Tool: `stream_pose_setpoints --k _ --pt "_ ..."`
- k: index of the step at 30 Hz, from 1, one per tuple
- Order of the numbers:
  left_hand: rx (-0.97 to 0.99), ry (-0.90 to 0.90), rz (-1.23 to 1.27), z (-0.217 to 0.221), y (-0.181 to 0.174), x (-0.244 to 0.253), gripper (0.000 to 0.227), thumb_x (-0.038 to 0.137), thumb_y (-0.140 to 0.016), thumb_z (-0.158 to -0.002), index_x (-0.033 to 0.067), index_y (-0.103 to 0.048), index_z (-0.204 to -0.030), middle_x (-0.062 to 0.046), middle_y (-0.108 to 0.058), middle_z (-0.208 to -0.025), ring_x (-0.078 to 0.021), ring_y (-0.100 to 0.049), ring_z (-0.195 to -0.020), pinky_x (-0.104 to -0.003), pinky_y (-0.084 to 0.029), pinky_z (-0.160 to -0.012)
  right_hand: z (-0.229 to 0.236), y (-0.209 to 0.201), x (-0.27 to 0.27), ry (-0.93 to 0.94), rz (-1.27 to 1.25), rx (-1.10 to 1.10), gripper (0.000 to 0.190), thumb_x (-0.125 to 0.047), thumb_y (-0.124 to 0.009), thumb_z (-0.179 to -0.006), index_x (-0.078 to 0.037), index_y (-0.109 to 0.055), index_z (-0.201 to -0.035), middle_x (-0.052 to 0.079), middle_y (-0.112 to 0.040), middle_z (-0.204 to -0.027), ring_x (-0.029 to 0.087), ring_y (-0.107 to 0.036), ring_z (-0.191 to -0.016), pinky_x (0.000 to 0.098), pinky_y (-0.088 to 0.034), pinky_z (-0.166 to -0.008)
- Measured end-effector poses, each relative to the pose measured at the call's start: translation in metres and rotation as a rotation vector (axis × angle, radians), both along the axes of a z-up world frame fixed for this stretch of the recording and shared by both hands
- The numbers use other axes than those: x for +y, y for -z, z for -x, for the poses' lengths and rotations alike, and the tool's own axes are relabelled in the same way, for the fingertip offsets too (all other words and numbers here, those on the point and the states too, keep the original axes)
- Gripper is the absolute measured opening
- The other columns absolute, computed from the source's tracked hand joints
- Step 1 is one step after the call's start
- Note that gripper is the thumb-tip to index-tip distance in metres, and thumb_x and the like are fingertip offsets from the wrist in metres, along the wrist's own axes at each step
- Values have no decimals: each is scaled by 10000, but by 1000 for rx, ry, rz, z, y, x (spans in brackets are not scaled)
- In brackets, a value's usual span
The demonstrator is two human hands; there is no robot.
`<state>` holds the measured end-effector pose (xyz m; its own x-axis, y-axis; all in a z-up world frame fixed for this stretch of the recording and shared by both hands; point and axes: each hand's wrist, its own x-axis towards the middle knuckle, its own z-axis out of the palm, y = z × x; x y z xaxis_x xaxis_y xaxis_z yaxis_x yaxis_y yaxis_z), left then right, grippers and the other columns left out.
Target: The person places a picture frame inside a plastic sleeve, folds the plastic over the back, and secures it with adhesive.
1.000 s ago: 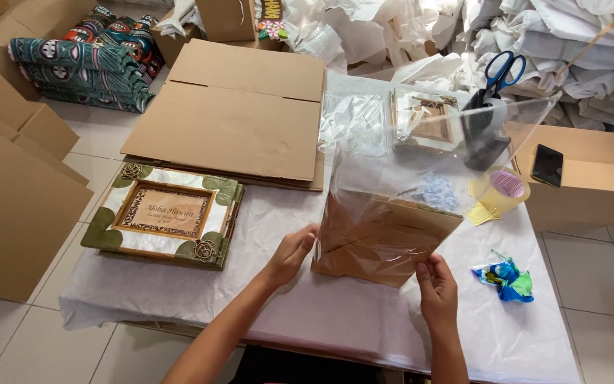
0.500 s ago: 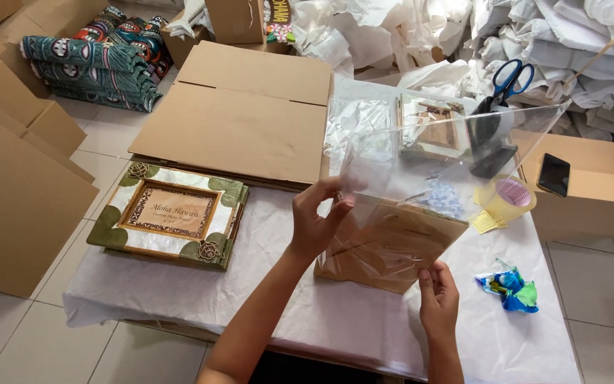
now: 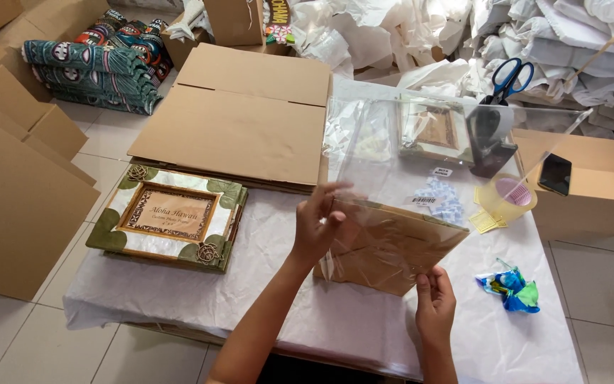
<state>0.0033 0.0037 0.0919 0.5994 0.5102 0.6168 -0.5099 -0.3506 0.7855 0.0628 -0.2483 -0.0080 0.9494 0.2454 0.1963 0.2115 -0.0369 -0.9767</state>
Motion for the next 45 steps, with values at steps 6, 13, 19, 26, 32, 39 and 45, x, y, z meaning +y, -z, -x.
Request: stream_pose_setpoints --k 6,13,19,26,32,39,45 --pt "65 -100 -31 -10 47 0 620 675 -493 -964 136 -325 -709 70 -248 -645 -63 -231 -584 -266 -200 -509 13 -17 8 40 27 87 241 -207 -564 -1047 -32 -633 -1197 70 -704 -1056 163 -642 -1029 287 -478 -948" --pt "108 33 32 -10 62 8 611 669 -446 -995 136 -396 -701 80 -283 -626 -59 -250 -576 -258 -200 -510 18 -31 10 28 53 172 308 -220 -578 -1007 -31 -637 -1243 105 -734 -1199 195 -661 -1145 312 -485 -1007" --pt "104 144 40 -6 74 10 579 611 -373 -1049 154 -330 -696 84 -261 -601 -55 -231 -544 -255 -165 -491 21 -31 7 12 83 169 282 -193 -591 -998 -30 -640 -1222 110 -746 -1182 198 -679 -1136 315 -496 -1002" --pt "116 211 95 -4 84 9 575 627 -383 -1040 161 -327 -709 93 -264 -605 -50 -221 -557 -245 -159 -500 23 -33 6 -17 115 200 220 -149 -571 -1003 -37 -631 -1183 107 -758 -1156 184 -675 -1095 306 -485 -962" --pt "197 209 136 -1 73 3 434 511 -663 -945 102 -541 -871 70 -404 -639 -72 -332 -552 -244 -280 -484 12 -11 1 -33 90 115 309 -169 -615 -981 -15 -644 -1246 120 -757 -1180 200 -690 -1119 315 -516 -975" --pt "244 107 401 1 53 2 419 487 -662 -959 177 -440 -786 88 -328 -731 -63 -345 -682 -242 -312 -623 18 -81 13 182 64 149 560 -307 -591 -953 -51 -518 -1447 96 -604 -1449 187 -535 -1387 327 -410 -1164" --pt "358 113 592 17 19 -17 504 544 -695 -868 169 -380 -750 75 -239 -716 -42 -286 -637 -265 -565 -498 -4 -181 61 283 339 -1057 577 -378 -380 -1151 4 -288 -1575 249 -339 -1632 441 -331 -1553 586 -269 -1316"
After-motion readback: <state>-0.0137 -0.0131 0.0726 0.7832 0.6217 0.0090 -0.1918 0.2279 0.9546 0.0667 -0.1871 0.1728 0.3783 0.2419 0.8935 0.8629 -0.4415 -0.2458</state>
